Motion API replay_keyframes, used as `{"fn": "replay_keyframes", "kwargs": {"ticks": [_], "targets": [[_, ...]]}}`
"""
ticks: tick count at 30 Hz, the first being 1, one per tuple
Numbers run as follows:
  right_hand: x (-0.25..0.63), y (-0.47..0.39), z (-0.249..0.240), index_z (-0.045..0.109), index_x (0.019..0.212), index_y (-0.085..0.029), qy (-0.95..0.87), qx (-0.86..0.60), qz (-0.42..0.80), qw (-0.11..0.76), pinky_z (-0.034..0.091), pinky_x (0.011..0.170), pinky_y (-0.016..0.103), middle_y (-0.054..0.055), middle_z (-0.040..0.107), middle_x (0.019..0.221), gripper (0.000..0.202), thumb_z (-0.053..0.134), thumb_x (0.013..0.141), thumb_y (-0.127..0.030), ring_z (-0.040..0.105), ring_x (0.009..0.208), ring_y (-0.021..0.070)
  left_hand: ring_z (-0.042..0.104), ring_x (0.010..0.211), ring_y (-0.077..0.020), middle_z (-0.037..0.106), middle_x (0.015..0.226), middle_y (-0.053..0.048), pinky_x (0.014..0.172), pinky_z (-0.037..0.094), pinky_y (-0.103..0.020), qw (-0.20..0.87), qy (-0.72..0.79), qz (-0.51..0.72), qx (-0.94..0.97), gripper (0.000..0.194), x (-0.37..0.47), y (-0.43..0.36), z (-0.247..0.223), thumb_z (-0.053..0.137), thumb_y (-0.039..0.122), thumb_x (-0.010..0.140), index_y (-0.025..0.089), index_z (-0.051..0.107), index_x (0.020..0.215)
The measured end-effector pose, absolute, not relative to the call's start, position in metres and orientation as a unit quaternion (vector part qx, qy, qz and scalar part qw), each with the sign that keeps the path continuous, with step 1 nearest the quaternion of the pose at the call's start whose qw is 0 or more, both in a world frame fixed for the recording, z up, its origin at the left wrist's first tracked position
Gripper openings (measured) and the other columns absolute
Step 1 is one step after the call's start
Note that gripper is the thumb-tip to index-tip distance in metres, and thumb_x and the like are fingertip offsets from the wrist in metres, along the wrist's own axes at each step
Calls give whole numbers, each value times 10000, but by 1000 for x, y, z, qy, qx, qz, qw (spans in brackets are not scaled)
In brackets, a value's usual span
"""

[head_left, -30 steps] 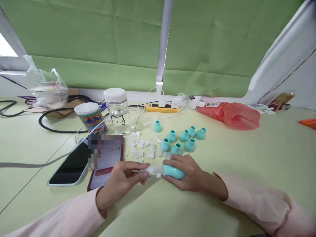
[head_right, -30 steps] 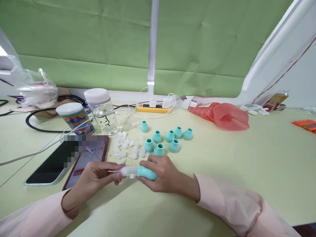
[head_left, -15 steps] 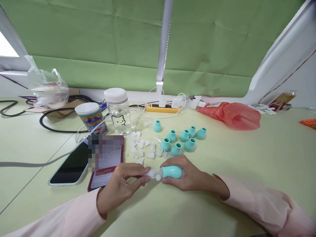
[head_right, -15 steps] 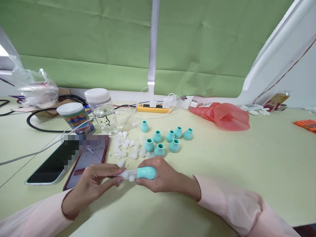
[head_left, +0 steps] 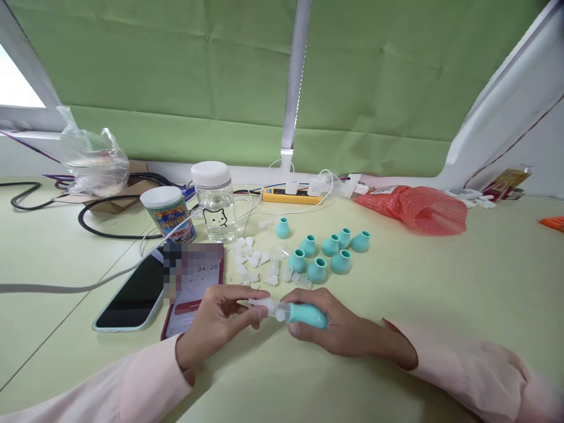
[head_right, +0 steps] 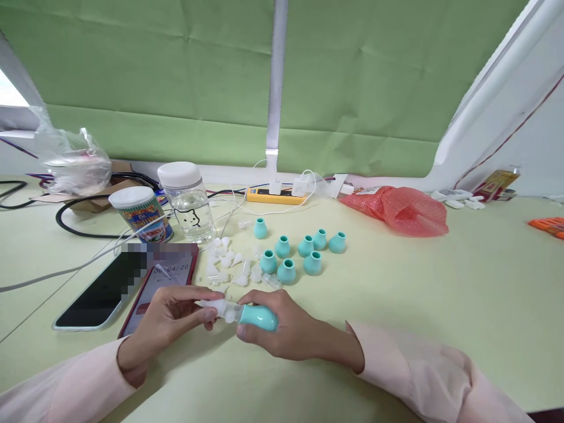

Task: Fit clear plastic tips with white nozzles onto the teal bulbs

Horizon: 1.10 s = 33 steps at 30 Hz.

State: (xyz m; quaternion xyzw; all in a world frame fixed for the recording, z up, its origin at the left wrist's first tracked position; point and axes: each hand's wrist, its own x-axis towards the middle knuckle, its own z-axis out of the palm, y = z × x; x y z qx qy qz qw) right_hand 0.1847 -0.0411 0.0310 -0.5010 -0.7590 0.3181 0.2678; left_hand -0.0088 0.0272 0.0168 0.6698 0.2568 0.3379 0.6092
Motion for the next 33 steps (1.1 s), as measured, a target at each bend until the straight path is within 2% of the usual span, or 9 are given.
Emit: {"fn": "replay_keyframes", "kwargs": {"ticks": [4, 9, 14, 18, 24, 27, 29, 31, 33], "targets": [[190, -45, 57, 584, 871, -173, -803, -482, 256, 238, 419, 681, 249, 19, 604, 792, 187, 574, 732, -298, 543, 734, 132, 572, 527, -125, 653, 649, -20, 478, 480, -209, 615, 243, 378, 648, 285, -10, 24, 15, 691, 133, 639, 189, 682, 918], [218, -21, 104, 587, 791, -186, -772, -498, 165, 358, 456, 679, 283, 30, 608, 804, 164, 609, 689, -312, 558, 743, 152, 565, 627, -155, 655, 695, -52, 574, 473, -258, 606, 256, 379, 651, 286, -12, 18, 17, 531, 288, 796, 159, 618, 1036], [264, 42, 116, 614, 752, -162, -693, -587, 88, 410, 482, 658, 304, 33, 622, 767, 209, 655, 602, -302, 579, 723, 174, 581, 674, -166, 669, 758, -69, 618, 474, -271, 510, 314, 315, 736, 269, -10, 9, 14, 502, 275, 799, 146, 629, 998], [291, 81, 89, 591, 753, -122, -678, -661, 103, 304, 475, 619, 259, 52, 628, 749, 154, 608, 628, -210, 593, 703, 165, 613, 684, -171, 684, 754, -52, 653, 475, -280, 422, 288, 301, 805, 225, -8, 5, 14, 493, 219, 788, 164, 646, 944], [302, 99, 52, 564, 764, -104, -668, -702, 96, 228, 457, 589, 247, 62, 627, 736, 216, 639, 581, -193, 589, 679, 167, 612, 694, -172, 669, 758, -61, 652, 475, -283, 381, 249, 275, 847, 247, -6, 4, 15, 438, 159, 795, 138, 633, 944], [300, 97, 52, 563, 857, -108, -664, -716, 66, 206, 449, 638, 285, 82, 621, 800, 318, 649, 581, -239, 579, 745, 201, 606, 703, -171, 660, 775, -64, 656, 471, -283, 369, 253, 255, 857, 250, -6, 4, 13, 427, 144, 801, 137, 625, 953], [294, 90, 60, 513, 1019, -118, -655, -727, 36, 202, 429, 707, 349, 112, 600, 913, 490, 657, 580, -281, 551, 854, 255, 601, 701, -169, 652, 778, -64, 648, 471, -279, 351, 250, 244, 869, 246, -5, 4, 11, 419, 132, 802, 139, 625, 938], [281, 80, 71, 406, 1165, -126, -652, -725, -39, 216, 379, 783, 426, 149, 538, 1065, 645, 648, 601, -324, 481, 981, 313, 597, 716, -169, 642, 794, -67, 645, 472, -273, 322, 235, 237, 886, 253, -5, 4, 10, 404, 116, 805, 144, 618, 937], [262, 66, 80, 370, 1193, -112, -676, -672, -174, 248, 325, 844, 452, 165, 465, 1168, 602, 588, 678, -333, 419, 1055, 325, 589, 729, -173, 626, 795, -73, 638, 473, -273, 276, 201, 232, 911, 264, -6, 5, 8, 383, 103, 812, 145, 606, 946]]}}
